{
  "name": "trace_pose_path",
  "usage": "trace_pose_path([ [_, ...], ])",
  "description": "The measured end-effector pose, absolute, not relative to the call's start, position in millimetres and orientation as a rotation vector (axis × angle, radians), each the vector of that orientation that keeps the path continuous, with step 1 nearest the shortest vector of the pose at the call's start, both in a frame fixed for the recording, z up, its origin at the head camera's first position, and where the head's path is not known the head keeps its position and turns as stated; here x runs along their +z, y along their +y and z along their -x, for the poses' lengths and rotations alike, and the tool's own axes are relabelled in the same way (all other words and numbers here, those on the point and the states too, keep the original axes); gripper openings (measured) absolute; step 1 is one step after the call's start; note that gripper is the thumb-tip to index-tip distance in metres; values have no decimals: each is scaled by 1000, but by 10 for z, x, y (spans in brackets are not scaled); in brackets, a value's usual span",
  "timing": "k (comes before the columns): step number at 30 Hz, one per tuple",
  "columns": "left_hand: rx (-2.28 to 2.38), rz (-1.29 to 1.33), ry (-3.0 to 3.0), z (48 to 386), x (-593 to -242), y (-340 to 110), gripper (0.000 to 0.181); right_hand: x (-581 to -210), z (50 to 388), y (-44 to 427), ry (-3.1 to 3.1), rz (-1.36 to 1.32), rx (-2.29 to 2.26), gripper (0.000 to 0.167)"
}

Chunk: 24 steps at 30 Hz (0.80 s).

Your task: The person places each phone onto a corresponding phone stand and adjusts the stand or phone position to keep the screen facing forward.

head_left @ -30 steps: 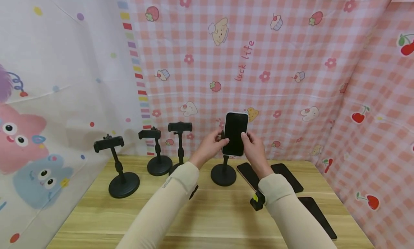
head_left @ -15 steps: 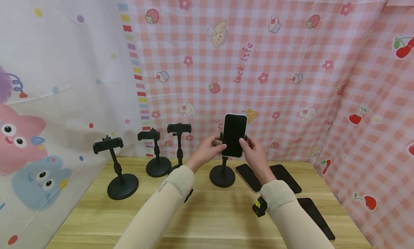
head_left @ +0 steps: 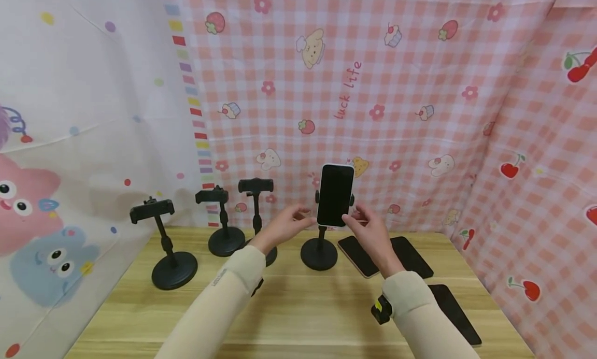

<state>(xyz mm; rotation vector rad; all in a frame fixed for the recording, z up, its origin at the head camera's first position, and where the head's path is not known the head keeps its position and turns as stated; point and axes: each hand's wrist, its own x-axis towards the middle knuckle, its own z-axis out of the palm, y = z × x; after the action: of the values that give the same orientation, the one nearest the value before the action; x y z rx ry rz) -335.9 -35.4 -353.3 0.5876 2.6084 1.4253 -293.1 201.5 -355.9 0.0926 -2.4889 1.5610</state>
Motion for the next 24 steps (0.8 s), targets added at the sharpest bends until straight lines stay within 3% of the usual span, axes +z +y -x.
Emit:
trace_pose_path([
  [13, 1308, -528, 2694, 3272, -3652, -599, 51, -3695, 2728, 2116, -2619, 26, 1422, 73],
  [24, 897, -418, 2879, 3069, -3697, -760, 49, -3881, 2579, 2145, -2714, 48, 1287, 72],
])
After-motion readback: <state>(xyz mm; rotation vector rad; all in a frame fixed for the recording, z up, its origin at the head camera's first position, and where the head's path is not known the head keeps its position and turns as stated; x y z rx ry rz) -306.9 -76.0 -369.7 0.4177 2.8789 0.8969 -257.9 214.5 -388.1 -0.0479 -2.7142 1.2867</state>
